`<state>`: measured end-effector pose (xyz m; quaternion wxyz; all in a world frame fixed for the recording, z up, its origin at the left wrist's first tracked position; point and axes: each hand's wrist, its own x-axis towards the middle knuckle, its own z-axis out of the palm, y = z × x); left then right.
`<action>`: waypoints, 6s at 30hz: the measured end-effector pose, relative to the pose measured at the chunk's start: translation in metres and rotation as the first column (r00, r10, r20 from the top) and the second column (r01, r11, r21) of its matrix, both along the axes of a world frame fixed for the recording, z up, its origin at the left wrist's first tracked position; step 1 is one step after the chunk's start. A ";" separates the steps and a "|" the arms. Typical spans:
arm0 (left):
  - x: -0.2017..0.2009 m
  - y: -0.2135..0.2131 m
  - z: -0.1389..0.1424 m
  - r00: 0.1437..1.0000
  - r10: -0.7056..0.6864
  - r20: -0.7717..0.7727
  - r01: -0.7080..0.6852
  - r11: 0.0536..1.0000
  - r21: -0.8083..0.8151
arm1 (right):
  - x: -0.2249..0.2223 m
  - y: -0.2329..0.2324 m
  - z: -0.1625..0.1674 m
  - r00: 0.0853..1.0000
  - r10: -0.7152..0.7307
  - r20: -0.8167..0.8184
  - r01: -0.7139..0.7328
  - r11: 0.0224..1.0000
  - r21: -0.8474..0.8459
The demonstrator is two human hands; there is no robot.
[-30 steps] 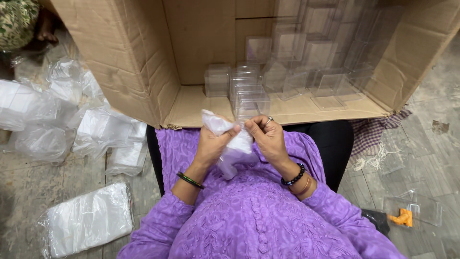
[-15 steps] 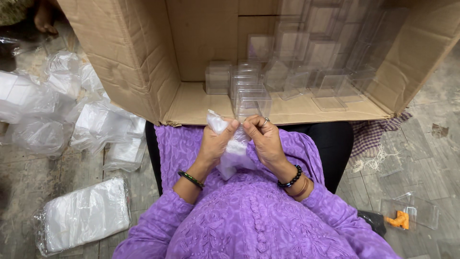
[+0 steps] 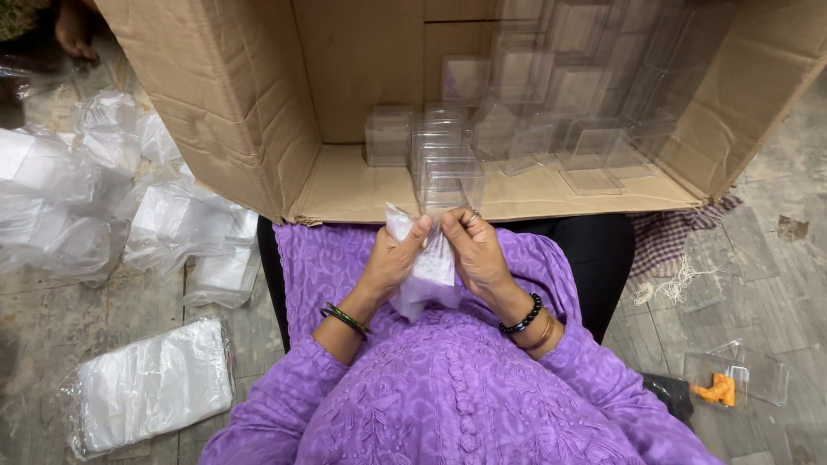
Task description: The person sits on the floor and removes clear plastic boxes from plastic bags one at a time, then stacks the boxes inside a large cardboard carton in front of them. They continue pulling boxed items from bags and arranging the stacks throughout the episode.
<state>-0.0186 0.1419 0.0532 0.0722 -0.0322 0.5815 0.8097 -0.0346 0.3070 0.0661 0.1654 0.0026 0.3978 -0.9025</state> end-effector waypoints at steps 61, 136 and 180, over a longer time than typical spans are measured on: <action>0.045 -0.294 -0.033 0.812 0.584 0.017 -0.016 0.051 -0.999 | -0.033 -0.007 -0.003 0.878 0.326 -0.351 0.132 0.539 0.832; -0.004 -0.010 0.033 0.981 -0.158 -0.113 0.115 0.941 -0.319 | -0.011 0.033 0.004 0.924 0.270 -0.270 -0.199 0.944 0.263; 0.038 -0.079 -0.025 0.757 -0.624 0.194 0.570 0.776 0.271 | -0.037 -0.053 -0.022 0.843 0.479 -0.243 -0.337 0.824 0.456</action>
